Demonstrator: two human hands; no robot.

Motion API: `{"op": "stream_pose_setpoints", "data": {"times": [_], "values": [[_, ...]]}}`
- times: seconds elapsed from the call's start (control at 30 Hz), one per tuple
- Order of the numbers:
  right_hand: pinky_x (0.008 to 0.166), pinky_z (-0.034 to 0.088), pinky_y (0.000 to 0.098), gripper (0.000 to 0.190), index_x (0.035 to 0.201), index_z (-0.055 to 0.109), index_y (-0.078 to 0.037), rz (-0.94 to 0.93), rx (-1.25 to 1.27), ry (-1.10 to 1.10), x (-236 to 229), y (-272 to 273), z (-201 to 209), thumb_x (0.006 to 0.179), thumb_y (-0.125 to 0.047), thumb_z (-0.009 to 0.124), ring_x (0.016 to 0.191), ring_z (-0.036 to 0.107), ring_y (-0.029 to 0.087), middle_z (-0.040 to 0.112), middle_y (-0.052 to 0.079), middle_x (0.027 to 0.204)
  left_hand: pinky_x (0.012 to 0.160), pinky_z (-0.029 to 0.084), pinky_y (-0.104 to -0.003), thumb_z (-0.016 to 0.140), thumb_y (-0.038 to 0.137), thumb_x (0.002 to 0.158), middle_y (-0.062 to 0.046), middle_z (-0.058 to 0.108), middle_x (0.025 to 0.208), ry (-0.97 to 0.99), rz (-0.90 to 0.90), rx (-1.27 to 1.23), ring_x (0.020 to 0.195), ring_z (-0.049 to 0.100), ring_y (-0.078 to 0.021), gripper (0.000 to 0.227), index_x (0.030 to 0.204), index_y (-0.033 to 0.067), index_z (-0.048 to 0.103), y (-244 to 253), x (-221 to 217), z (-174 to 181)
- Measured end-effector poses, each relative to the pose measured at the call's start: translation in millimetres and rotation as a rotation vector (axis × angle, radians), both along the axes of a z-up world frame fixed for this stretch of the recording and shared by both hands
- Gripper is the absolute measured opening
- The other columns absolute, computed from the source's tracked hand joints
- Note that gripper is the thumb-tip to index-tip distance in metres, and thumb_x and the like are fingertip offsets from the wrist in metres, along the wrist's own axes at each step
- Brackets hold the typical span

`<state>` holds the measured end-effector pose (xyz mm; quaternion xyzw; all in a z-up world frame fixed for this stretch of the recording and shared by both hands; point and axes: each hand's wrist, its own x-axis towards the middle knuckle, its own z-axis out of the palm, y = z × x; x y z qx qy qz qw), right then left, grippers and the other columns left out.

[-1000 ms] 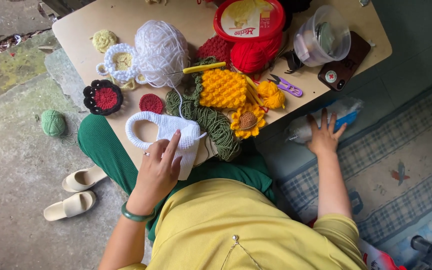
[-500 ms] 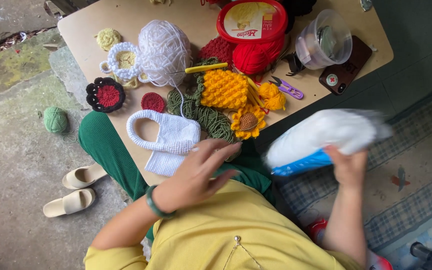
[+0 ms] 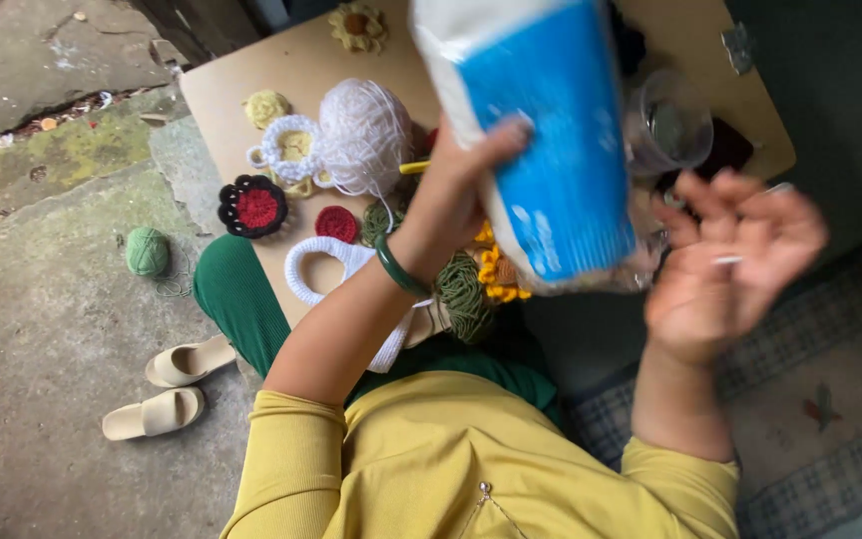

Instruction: The person is stuffing a small white crocheted piece with cotton and then using a crochet hook and yarn to continue working on the piece.

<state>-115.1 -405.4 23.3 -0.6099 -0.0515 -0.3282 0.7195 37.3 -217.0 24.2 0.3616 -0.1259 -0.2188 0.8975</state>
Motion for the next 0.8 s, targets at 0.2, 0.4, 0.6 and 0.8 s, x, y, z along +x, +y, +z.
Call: {"op": "stream_pose_setpoints", "data": {"times": [0.2, 0.4, 0.6, 0.8], "values": [[0.094, 0.053, 0.0361, 0.023, 0.119, 0.054, -0.004, -0.31, -0.322, -0.083, 17.5, 35.2, -28.3, 0.107, -0.023, 0.058, 0.107, 0.055, 0.024, 0.051, 0.013, 0.117, 0.11, 0.05, -0.064, 0.082, 0.039, 0.067, -0.021, 0.062, 0.136, 0.385, 0.06, -0.135, 0.123, 0.061, -0.0419, 0.095, 0.149, 0.0102, 0.042, 37.5, 27.7, -4.8], [0.094, 0.052, 0.0327, 0.031, 0.122, 0.058, -0.001, 0.085, -0.117, 0.319, 32.1, 21.1, -54.6, 0.093, -0.01, 0.059, 0.105, 0.064, 0.021, 0.066, 0.011, 0.111, 0.109, 0.048, -0.065, 0.082, 0.038, 0.064, -0.02, 0.06, 0.136, 0.443, 0.053, -0.128, 0.123, 0.06, -0.042, 0.1, 0.15, 0.0123, 0.039, 48.2, 27.0, -13.8], [0.089, 0.059, 0.0324, 0.012, 0.097, 0.071, -0.003, 0.321, 0.484, 0.265, 48.4, 39.3, -34.9, 0.097, -0.008, 0.06, 0.09, 0.076, 0.021, 0.076, 0.016, 0.096, 0.062, 0.065, -0.054, 0.083, 0.035, 0.087, -0.014, 0.076, 0.094, 0.19, 0.027, -0.231, 0.081, 0.077, -0.0335, 0.036, 0.103, 0.0121, 0.06, 55.4, 15.0, 6.6], [0.09, 0.054, 0.0292, 0.04, 0.12, 0.059, -0.013, 0.425, -0.026, 0.351, 49.1, 27.3, -39.4, 0.086, -0.013, 0.08, 0.1, 0.064, 0.012, 0.065, -0.001, 0.109, 0.107, 0.051, -0.066, 0.087, 0.039, 0.067, -0.022, 0.058, 0.137, 0.3, -0.023, -0.157, 0.125, 0.059, -0.0454, 0.105, 0.152, 0.0106, 0.033, 59.1, 29.9, -11.1]]}}
